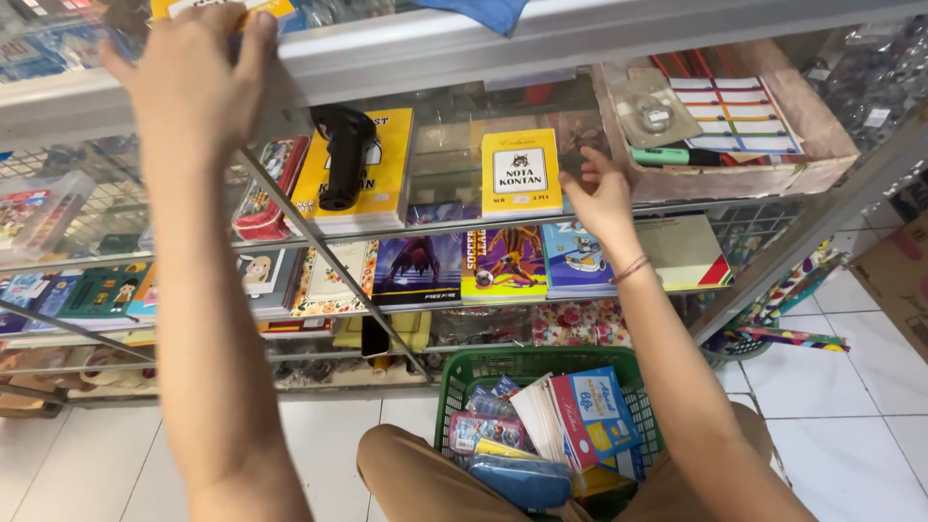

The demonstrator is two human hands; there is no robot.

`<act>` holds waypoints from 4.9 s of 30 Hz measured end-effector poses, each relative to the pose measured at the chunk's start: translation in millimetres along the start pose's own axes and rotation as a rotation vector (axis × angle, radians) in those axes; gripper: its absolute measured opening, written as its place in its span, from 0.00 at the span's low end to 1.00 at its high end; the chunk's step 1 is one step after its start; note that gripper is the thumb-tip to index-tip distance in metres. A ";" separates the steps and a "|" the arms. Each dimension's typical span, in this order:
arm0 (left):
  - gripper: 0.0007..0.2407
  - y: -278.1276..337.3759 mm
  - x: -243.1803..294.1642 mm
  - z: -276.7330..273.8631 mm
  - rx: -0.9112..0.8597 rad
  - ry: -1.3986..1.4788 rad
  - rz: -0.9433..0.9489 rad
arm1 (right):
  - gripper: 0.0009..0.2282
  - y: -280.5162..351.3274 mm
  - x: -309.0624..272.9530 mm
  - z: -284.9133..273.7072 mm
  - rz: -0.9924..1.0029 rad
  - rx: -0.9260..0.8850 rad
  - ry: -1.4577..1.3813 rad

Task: Organizing stationery items and cleaning glass display cases in a grocery store aisle.

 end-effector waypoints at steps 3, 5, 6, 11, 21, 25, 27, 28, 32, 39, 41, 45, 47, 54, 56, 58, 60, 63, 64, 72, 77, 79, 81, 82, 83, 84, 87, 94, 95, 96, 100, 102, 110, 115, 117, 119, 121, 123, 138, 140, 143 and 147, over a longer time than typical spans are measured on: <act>0.12 15.2 -11.3 -15.5 0.159 0.046 0.435 | 0.24 3.9 -6.5 -11.2 0.035 -0.015 -0.061; 0.11 26.3 -13.7 -25.7 0.108 0.060 0.334 | 0.23 5.9 -12.1 -14.8 0.046 -0.035 -0.078; 0.12 31.8 -16.0 -30.5 0.064 0.073 0.231 | 0.23 7.1 -15.0 -16.4 0.053 -0.054 -0.096; 0.12 70.5 -24.8 -27.5 0.411 -0.268 0.435 | 0.21 24.3 -59.9 -24.0 0.121 -0.202 -0.304; 0.10 230.7 124.7 32.2 0.422 0.010 0.802 | 0.21 111.7 -184.1 -54.5 0.268 -0.795 -1.359; 0.14 224.9 140.5 46.0 0.338 0.128 0.825 | 0.22 118.4 -161.9 -46.8 0.244 -0.608 -1.195; 0.22 204.7 148.0 35.6 0.226 0.250 0.588 | 0.23 109.8 -150.1 -46.0 0.171 -0.421 -0.943; 0.22 200.5 149.0 37.9 0.223 0.252 0.586 | 0.23 102.0 -145.7 -43.2 0.175 -0.421 -0.941; 0.28 180.0 131.6 87.7 -0.199 1.183 -0.199 | 0.23 74.5 -127.6 -20.8 0.069 -0.397 -0.802; 0.17 153.5 66.0 195.0 0.052 1.003 -0.281 | 0.31 29.8 -118.0 -11.7 0.061 -0.397 -0.476; 0.18 135.8 72.1 177.8 0.070 0.837 -0.315 | 0.37 18.6 -84.3 -11.7 -0.074 -0.341 -0.185; 0.18 120.1 63.2 206.3 0.118 0.588 -0.278 | 0.50 11.1 -53.9 -3.8 -0.308 -0.288 0.275; 0.17 118.6 51.1 232.8 0.088 0.580 -0.309 | 0.48 10.5 -41.7 -1.1 -0.292 -0.291 0.276; 0.09 106.5 36.5 275.7 -0.040 0.475 -0.398 | 0.39 9.7 -43.2 -6.6 -0.279 -0.333 0.227; 0.08 107.5 38.5 275.3 -0.070 0.492 -0.405 | 0.38 10.5 -39.8 -6.5 -0.271 -0.331 0.231; 0.07 108.7 38.3 280.7 -0.098 0.506 -0.410 | 0.37 9.8 -46.4 -7.9 -0.266 -0.328 0.232; 0.07 114.8 38.2 290.8 -0.078 0.447 -0.313 | 0.38 10.8 -61.8 -11.9 -0.259 -0.332 0.220; 0.08 119.8 37.0 310.6 -0.030 0.360 -0.243 | 0.37 11.6 -60.7 -9.2 -0.266 -0.318 0.203; 0.08 120.6 40.7 307.3 -0.035 0.359 -0.246 | 0.37 9.5 -52.1 -6.2 -0.263 -0.322 0.203; 0.26 129.9 65.6 286.0 -0.062 0.261 -0.185 | 0.29 -10.0 -17.6 -5.3 -0.149 -0.389 0.188; 0.21 134.3 80.6 291.6 -0.034 -0.025 -0.163 | 0.30 -9.9 -9.0 -5.8 -0.130 -0.403 0.163; 0.20 134.2 82.2 293.3 -0.057 -0.078 -0.167 | 0.30 -9.4 -11.8 -7.2 -0.138 -0.399 0.162; 0.16 137.1 82.2 297.8 -0.133 -0.170 -0.185 | 0.31 -7.1 -19.5 -9.9 -0.165 -0.392 0.167; 0.16 138.6 88.0 283.4 -0.135 -0.169 -0.187 | 0.31 -5.3 -18.4 -9.7 -0.164 -0.395 0.169; 0.20 138.0 94.0 268.9 -0.127 -0.098 -0.182 | 0.32 -5.1 -17.9 -9.8 -0.172 -0.390 0.168; 0.24 137.3 100.0 254.5 -0.120 -0.026 -0.176 | 0.33 -5.1 -17.5 -9.9 -0.180 -0.384 0.167; 0.26 147.1 103.1 238.0 -0.018 0.020 -0.007 | 0.32 -4.4 -15.8 -10.6 -0.188 -0.376 0.167; 0.25 154.7 90.2 248.4 -0.198 0.246 0.037 | 0.31 -2.9 -19.1 -12.0 -0.175 -0.384 0.148; 0.25 152.0 90.0 246.1 -0.222 0.279 0.021 | 0.30 -2.4 -19.0 -12.1 -0.185 -0.383 0.152; 0.25 149.3 89.9 243.7 -0.245 0.312 0.005 | 0.30 -1.9 -19.1 -12.4 -0.194 -0.382 0.155; 0.24 146.3 87.1 242.8 -0.234 0.330 0.000 | 0.30 -1.9 -15.9 -10.3 -0.187 -0.384 0.127; 0.23 145.6 87.0 240.9 -0.243 0.372 -0.003 | 0.29 -1.7 -12.9 -11.0 -0.169 -0.389 0.093; 0.23 147.3 83.3 244.2 -0.256 0.394 -0.002 | 0.28 -1.2 -15.4 -10.8 -0.145 -0.389 0.050; 0.23 152.0 83.4 243.2 -0.223 0.364 0.042 | 0.28 1.3 -19.1 -11.1 -0.145 -0.384 0.062; 0.20 154.2 82.5 248.0 -0.187 0.342 0.087 | 0.28 1.3 -20.3 -10.8 -0.149 -0.374 0.067; 0.19 155.9 83.1 248.3 -0.168 0.345 0.102 | 0.27 0.4 -18.3 -10.1 -0.154 -0.369 0.057; 0.18 156.2 83.3 246.6 -0.151 0.349 0.116 | 0.27 0.1 -17.1 -10.3 -0.156 -0.366 0.048; 0.17 155.4 82.1 242.7 -0.162 0.408 0.107 | 0.27 0.7 -17.6 -10.2 -0.171 -0.365 0.032; 0.18 105.2 20.3 194.8 0.304 0.031 -0.010 | 0.25 3.9 -28.9 -11.4 -0.229 -0.335 0.009; 0.17 90.5 -1.6 204.4 0.283 0.060 -0.124 | 0.25 3.1 -32.4 -12.8 -0.229 -0.335 0.009; 0.18 75.6 -28.6 223.2 0.068 -0.058 -0.341 | 0.25 4.9 -34.8 -13.8 -0.215 -0.340 0.008; 0.25 73.8 -45.1 255.2 -0.163 -0.218 -0.349 | 0.26 2.1 -30.0 -12.2 -0.206 -0.340 -0.005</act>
Point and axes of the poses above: each hand's wrist, its own y-axis away from the middle knuckle, its own z-axis out of the palm, x = y × z, the point moved 2 cm from there along -y, towards the middle knuckle, and after that the axes turned 1 degree about y, right-handed, at the moved point
